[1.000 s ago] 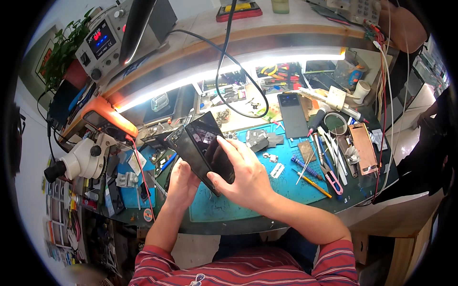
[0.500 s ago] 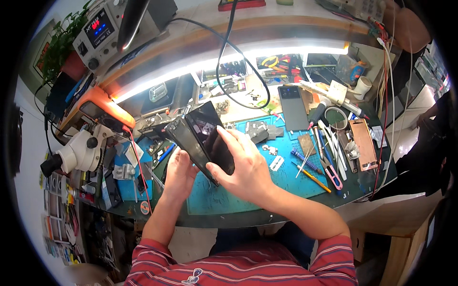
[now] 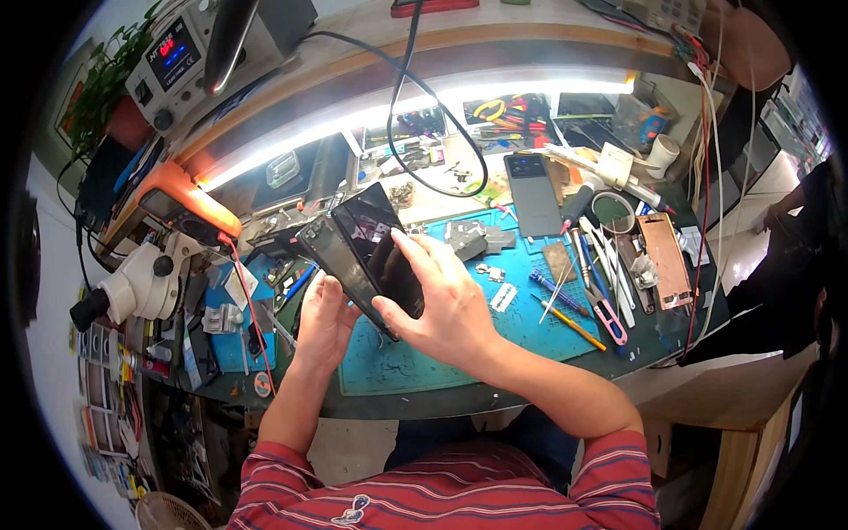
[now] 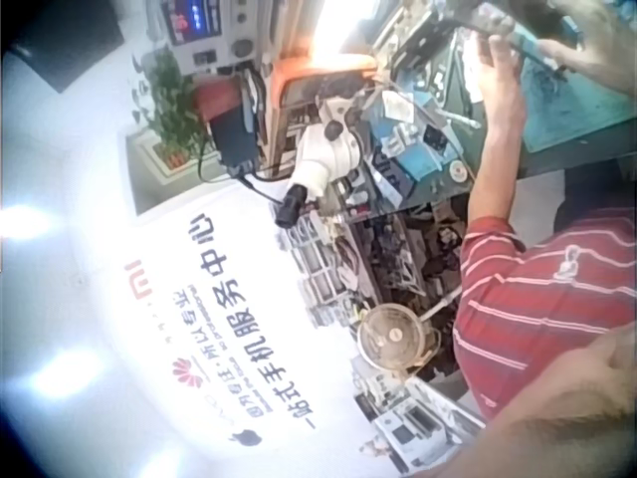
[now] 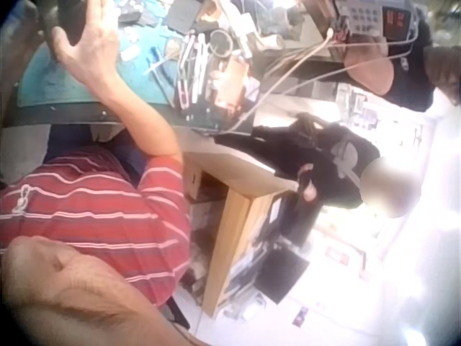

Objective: The person removes a protective film from a rose-gold smartphone back cover, then uses tweezers to adjust internal components on a disassembled phone chassis. The person aligns and attaches the back cover to the chassis, then inspects the assembled device.

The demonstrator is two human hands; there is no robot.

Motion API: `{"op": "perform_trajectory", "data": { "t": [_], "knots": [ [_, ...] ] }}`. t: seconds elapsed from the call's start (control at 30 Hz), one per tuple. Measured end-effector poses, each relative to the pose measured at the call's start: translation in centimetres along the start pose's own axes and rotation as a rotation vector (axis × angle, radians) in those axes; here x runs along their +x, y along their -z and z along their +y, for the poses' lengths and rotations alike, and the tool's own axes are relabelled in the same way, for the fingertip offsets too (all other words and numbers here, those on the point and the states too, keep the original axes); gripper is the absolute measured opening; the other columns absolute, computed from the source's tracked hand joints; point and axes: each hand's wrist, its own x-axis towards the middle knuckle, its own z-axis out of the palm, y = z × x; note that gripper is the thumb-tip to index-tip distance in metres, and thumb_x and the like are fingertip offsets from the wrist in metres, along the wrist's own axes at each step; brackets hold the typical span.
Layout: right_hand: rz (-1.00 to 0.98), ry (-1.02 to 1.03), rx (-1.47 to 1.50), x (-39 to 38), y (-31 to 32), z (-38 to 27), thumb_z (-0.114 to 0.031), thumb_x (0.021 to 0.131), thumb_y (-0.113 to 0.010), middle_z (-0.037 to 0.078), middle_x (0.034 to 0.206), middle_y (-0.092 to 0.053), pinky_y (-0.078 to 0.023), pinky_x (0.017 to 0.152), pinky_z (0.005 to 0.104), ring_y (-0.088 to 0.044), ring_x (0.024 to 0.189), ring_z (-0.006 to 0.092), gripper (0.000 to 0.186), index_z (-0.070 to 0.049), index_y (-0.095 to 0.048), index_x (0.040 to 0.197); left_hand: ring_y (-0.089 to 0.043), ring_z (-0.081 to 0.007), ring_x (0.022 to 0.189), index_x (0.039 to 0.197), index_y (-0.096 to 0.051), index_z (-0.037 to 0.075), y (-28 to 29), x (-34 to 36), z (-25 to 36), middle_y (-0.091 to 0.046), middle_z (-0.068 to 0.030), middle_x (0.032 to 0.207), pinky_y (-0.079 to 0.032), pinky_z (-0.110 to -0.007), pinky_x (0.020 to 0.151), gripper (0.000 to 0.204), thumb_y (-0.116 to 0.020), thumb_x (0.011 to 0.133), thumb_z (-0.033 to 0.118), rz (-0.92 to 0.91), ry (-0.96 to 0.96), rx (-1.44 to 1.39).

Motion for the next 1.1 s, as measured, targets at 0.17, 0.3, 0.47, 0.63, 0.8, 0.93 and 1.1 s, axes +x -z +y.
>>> {"op": "perform_trajectory", "data": {
  "t": [0.17, 0.3, 0.47, 0.63, 0.8, 0.93, 1.1],
  "knots": [
    [-0.004, -0.011, 0.004, -0.1, -0.1, -0.2, -0.031, 0.081, -0.075, 0.021, 0.134, -0.051, -0.046, 0.100, 0.0420, -0.054, 0.120, 0.0374, 0.073, -0.002, -0.045, 0.141, -0.059, -0.0151, 0.113, 0.132, -0.049, 0.004, 0.4, 0.1, -0.3, -0.058, -0.0053, 0.123, -0.050, -0.034, 0.097, 0.061, -0.071, 0.089, 0.041, 0.013, 0.003, 0.000],
    [-0.008, -0.008, -0.003, -0.1, 0.1, -0.4, -0.027, 0.081, -0.076, 0.021, 0.130, -0.054, -0.045, 0.100, 0.0404, -0.056, 0.117, 0.0348, 0.073, -0.001, -0.045, 0.140, -0.059, -0.0152, 0.114, 0.133, -0.048, 0.004, 0.3, 0.1, -0.2, -0.058, -0.0045, 0.125, -0.050, -0.035, 0.097, 0.061, -0.071, 0.090, 0.040, 0.007, 0.006, 0.000],
    [-0.033, -0.004, 0.004, -0.2, 0.0, -0.4, -0.028, 0.081, -0.076, 0.021, 0.128, -0.055, -0.046, 0.098, 0.0398, -0.057, 0.116, 0.0334, 0.072, -0.001, -0.045, 0.140, -0.058, -0.0151, 0.115, 0.134, -0.047, 0.005, 0.5, 0.0, -0.3, -0.058, -0.0044, 0.127, -0.050, -0.035, 0.098, 0.060, -0.070, 0.091, 0.039, -0.007, 0.037, -0.001],
    [-0.090, -0.015, 0.062, -0.1, 0.0, -0.5, -0.026, 0.082, -0.076, 0.018, 0.125, -0.057, -0.049, 0.094, 0.0381, -0.060, 0.111, 0.0301, 0.071, 0.000, -0.045, 0.140, -0.058, -0.0156, 0.116, 0.134, -0.047, 0.006, 0.9, 0.0, -0.5, -0.058, -0.0047, 0.127, -0.051, -0.035, 0.097, 0.060, -0.070, 0.091, 0.040, -0.015, 0.047, -0.008],
    [-0.103, 0.001, 0.070, -0.2, -0.1, -0.5, -0.027, 0.082, -0.075, 0.018, 0.125, -0.057, -0.049, 0.094, 0.0376, -0.061, 0.109, 0.0303, 0.070, 0.000, -0.046, 0.140, -0.058, -0.0162, 0.117, 0.135, -0.046, 0.004, 0.4, -0.1, -0.4, -0.058, -0.0057, 0.127, -0.052, -0.034, 0.095, 0.062, -0.069, 0.091, 0.041, -0.020, 0.046, -0.002],
    [-0.105, 0.013, 0.079, -0.3, -0.1, -0.5, -0.023, 0.081, -0.076, 0.016, 0.124, -0.058, -0.050, 0.092, 0.0356, -0.063, 0.105, 0.0262, 0.070, 0.000, -0.046, 0.139, -0.057, -0.0214, 0.121, 0.131, -0.047, 0.000, 0.1, -0.1, -0.2, -0.057, -0.0127, 0.132, -0.050, -0.039, 0.098, 0.066, -0.063, 0.092, 0.050, -0.026, 0.027, 0.091],
    [-0.137, 0.004, 0.127, -0.3, -0.2, -0.4, -0.028, 0.082, -0.074, 0.023, 0.129, -0.055, -0.046, 0.099, 0.0400, -0.057, 0.116, 0.0358, 0.071, 0.000, -0.045, 0.140, -0.055, -0.0235, 0.125, 0.133, -0.046, -0.001, 0.1, -0.1, -0.3, -0.056, -0.0146, 0.135, -0.047, -0.040, 0.104, 0.067, -0.063, 0.092, 0.049, -0.036, 0.025, 0.060]
  ]
}}
